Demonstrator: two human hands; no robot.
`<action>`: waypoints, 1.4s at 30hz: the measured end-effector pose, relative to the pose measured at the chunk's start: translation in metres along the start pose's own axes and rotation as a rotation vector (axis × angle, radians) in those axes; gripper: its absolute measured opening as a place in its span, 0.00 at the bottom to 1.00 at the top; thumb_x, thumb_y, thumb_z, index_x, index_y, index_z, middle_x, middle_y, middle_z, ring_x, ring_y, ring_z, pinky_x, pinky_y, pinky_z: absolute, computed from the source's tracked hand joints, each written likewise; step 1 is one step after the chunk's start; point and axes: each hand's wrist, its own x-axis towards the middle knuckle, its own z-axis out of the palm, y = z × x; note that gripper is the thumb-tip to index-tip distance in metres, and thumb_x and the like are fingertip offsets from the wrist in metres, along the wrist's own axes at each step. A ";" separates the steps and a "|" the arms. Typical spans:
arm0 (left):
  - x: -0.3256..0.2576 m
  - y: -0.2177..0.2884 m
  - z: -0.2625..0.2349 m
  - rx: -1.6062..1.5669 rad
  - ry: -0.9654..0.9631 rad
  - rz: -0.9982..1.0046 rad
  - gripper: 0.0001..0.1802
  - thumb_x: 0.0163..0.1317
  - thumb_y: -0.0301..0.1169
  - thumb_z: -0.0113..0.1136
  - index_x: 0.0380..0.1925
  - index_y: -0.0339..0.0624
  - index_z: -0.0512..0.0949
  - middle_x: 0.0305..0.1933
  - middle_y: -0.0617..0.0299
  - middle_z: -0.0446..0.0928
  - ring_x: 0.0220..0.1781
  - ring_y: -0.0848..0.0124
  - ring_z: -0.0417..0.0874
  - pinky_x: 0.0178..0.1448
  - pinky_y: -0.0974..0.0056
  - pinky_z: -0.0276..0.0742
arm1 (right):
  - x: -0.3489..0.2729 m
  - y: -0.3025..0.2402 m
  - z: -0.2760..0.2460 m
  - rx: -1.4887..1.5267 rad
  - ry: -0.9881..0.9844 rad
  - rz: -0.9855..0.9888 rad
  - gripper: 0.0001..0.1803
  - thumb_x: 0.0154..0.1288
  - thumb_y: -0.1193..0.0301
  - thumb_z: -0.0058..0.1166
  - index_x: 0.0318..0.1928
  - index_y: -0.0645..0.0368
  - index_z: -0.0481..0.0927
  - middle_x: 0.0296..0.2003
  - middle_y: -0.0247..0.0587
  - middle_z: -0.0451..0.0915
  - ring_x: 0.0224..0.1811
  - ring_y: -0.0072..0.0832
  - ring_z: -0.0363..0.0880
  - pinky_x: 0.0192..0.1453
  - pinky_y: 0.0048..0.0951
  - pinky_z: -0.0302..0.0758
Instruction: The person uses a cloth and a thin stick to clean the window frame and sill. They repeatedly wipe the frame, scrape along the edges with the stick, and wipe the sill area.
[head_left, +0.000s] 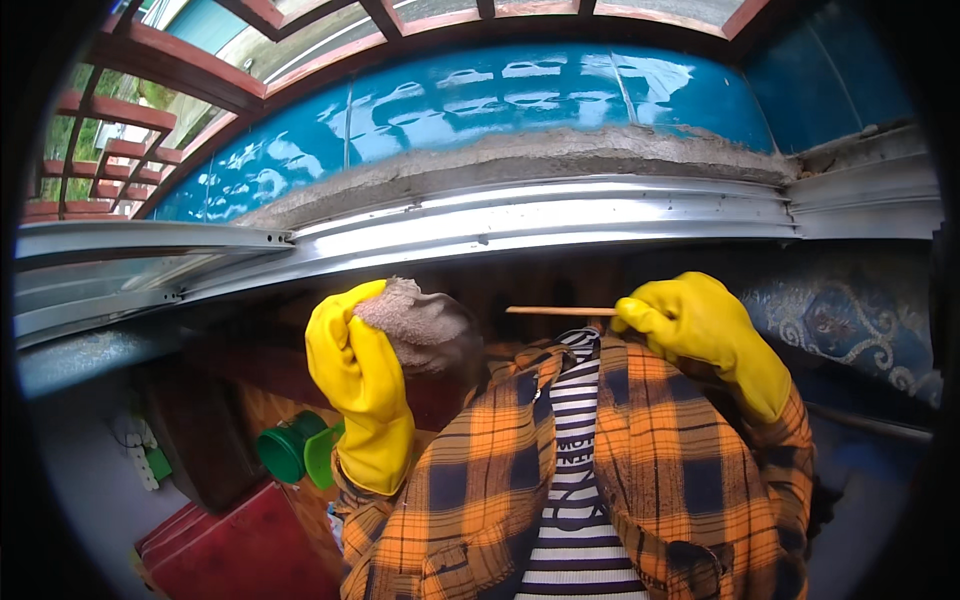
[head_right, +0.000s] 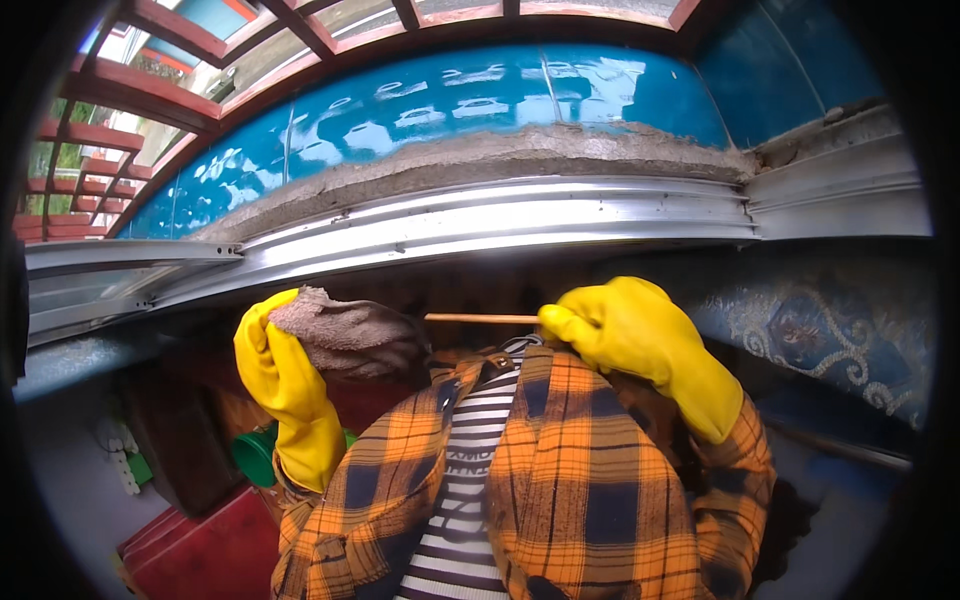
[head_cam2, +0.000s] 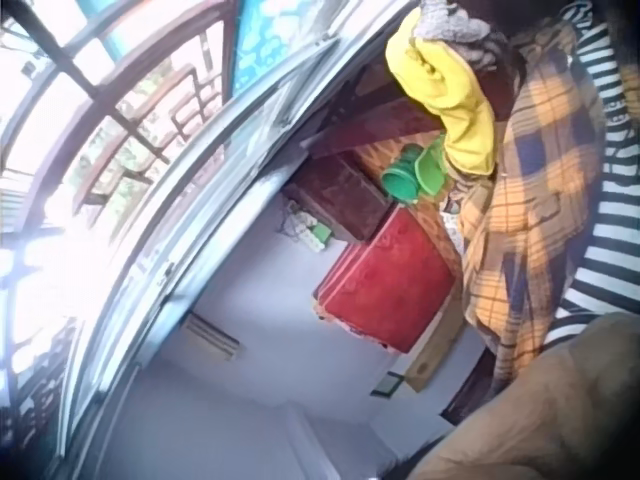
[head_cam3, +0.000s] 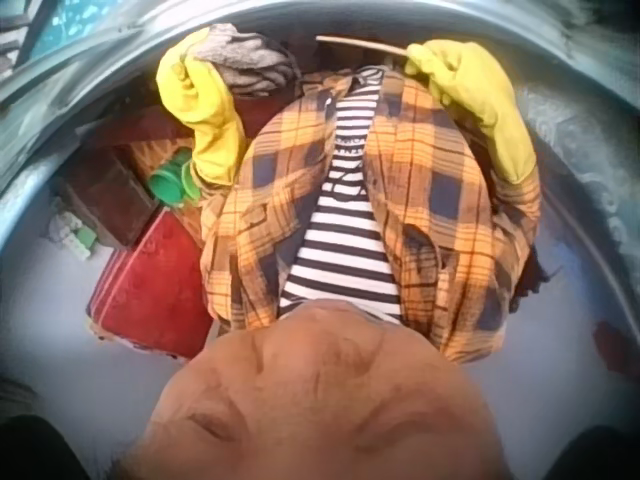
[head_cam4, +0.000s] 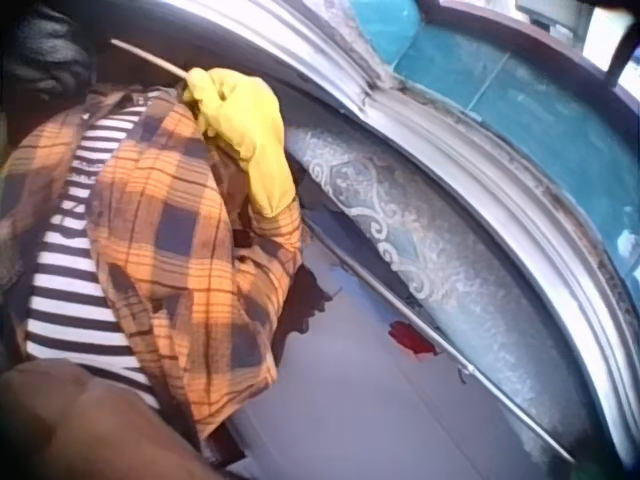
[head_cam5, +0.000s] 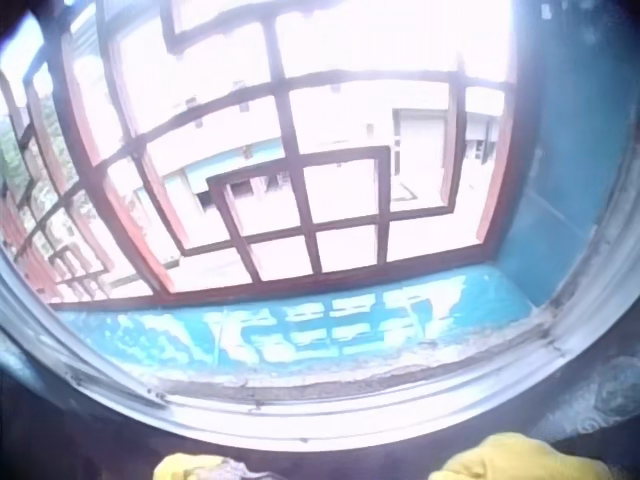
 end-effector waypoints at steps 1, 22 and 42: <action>0.006 0.006 -0.005 0.046 -0.017 0.042 0.12 0.73 0.23 0.55 0.48 0.33 0.87 0.49 0.51 0.87 0.49 0.55 0.86 0.60 0.57 0.80 | 0.007 0.001 0.007 -0.150 0.049 -0.128 0.23 0.81 0.50 0.57 0.45 0.55 0.96 0.31 0.48 0.92 0.32 0.43 0.91 0.41 0.39 0.85; 0.032 0.032 -0.068 0.288 0.105 0.138 0.22 0.72 0.45 0.59 0.42 0.37 0.91 0.39 0.50 0.89 0.38 0.52 0.87 0.48 0.54 0.81 | 0.063 -0.151 -0.016 0.298 -0.435 -0.387 0.49 0.67 0.53 0.74 0.84 0.55 0.70 0.36 0.39 0.93 0.37 0.27 0.91 0.43 0.28 0.84; 0.073 0.057 -0.082 0.389 0.323 0.463 0.17 0.77 0.35 0.53 0.45 0.32 0.85 0.42 0.47 0.90 0.37 0.59 0.87 0.43 0.59 0.83 | 0.065 -0.169 -0.010 0.476 -0.583 -0.246 0.42 0.73 0.66 0.72 0.84 0.50 0.70 0.37 0.41 0.92 0.30 0.22 0.86 0.34 0.23 0.82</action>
